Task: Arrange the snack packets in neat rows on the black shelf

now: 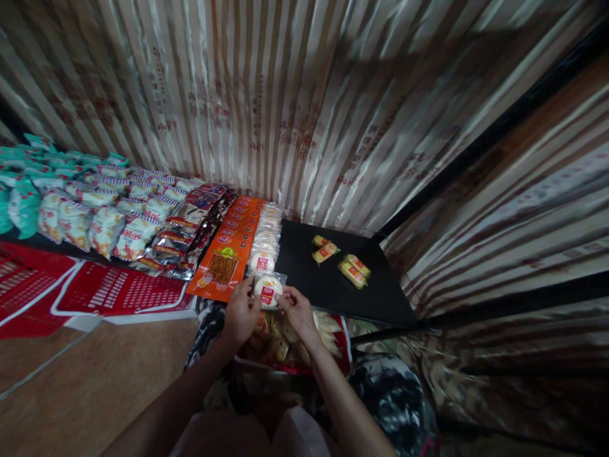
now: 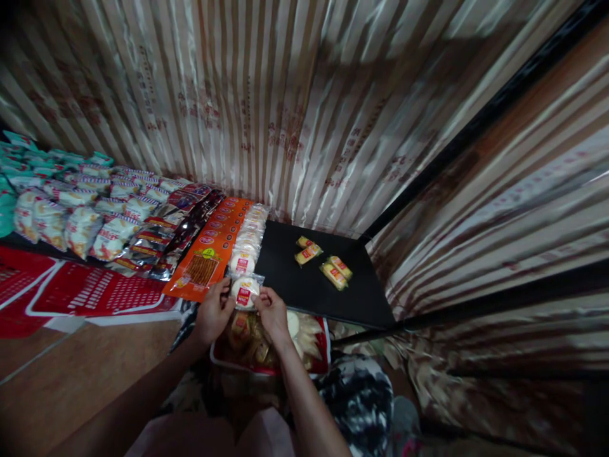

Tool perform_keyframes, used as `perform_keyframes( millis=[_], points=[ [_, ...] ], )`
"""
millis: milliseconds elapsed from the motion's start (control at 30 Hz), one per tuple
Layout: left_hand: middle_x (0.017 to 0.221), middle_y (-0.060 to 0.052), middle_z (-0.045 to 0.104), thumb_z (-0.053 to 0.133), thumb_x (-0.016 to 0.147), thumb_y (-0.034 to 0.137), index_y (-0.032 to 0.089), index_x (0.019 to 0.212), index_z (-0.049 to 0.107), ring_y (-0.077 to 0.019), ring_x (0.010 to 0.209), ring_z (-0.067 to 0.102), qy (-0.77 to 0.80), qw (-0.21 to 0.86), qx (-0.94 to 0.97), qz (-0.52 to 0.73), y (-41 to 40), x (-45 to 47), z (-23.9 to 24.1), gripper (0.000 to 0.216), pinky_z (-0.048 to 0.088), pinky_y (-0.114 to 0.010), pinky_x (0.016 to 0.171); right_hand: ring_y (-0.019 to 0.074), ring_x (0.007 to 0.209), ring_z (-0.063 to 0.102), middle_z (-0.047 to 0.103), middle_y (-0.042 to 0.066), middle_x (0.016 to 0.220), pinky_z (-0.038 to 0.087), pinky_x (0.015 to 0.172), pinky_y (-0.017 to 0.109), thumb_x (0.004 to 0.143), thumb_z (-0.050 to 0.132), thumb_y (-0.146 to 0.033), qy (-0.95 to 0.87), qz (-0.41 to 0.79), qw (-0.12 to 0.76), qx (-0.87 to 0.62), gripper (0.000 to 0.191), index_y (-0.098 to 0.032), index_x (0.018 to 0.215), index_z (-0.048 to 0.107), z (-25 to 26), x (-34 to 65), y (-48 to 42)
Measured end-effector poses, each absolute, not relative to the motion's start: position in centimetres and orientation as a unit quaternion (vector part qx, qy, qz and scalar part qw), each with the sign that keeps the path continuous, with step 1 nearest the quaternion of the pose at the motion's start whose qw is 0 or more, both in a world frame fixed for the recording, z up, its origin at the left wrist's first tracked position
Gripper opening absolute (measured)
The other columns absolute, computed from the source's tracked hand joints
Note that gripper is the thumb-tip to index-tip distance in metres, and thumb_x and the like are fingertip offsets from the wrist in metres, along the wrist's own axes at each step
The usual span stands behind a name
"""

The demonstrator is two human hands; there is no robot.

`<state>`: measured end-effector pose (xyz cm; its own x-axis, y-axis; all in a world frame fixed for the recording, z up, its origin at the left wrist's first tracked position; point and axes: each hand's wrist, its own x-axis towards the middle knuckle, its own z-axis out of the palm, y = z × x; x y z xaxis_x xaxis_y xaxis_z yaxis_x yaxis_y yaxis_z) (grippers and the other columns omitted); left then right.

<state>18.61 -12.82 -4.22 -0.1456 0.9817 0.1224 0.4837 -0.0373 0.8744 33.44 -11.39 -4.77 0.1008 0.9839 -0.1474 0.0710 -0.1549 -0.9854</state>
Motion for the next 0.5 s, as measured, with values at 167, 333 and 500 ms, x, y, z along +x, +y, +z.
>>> perform_keyframes(
  millis=[167, 333, 500],
  points=[
    [0.128, -0.011, 0.048, 0.04, 0.079, 0.019, 0.014, 0.122, 0.049, -0.0229, 0.122, 0.041, 0.619, 0.206, 0.659, 0.373, -13.1, 19.2, -4.4, 0.044, 0.034, -0.037, 0.105, 0.0076, 0.048, 0.044, 0.051, -0.005, 0.058, 0.037, 0.047, 0.019, 0.061, 0.066, -0.043, -0.462, 0.483, 0.477, -0.57, 0.032, -0.017, 0.079, 0.06, -5.4, 32.7, -9.0],
    [0.134, -0.009, 0.044, 0.041, 0.078, 0.017, 0.017, 0.119, 0.053, -0.0262, 0.124, 0.037, 0.62, 0.178, 0.694, 0.32, -12.4, 19.1, -4.3, 0.043, 0.03, -0.041, 0.107, 0.0084, 0.049, 0.047, 0.051, -0.005, 0.061, 0.04, 0.047, 0.02, 0.061, 0.065, -0.041, -0.46, 0.47, 0.479, -0.581, 0.03, -0.019, 0.08, 0.06, -5.6, 32.0, -7.4],
    [0.133, -0.012, 0.044, 0.041, 0.077, 0.016, 0.013, 0.116, 0.056, -0.0283, 0.121, 0.039, 0.621, 0.172, 0.704, 0.297, -11.7, 19.1, -4.6, 0.042, 0.03, -0.041, 0.106, 0.0092, 0.048, 0.049, 0.054, -0.004, 0.064, 0.043, 0.049, 0.022, 0.068, 0.058, -0.041, -0.494, 0.421, 0.444, -0.617, 0.028, -0.019, 0.084, 0.061, -5.9, 31.9, -6.6]
  ],
)
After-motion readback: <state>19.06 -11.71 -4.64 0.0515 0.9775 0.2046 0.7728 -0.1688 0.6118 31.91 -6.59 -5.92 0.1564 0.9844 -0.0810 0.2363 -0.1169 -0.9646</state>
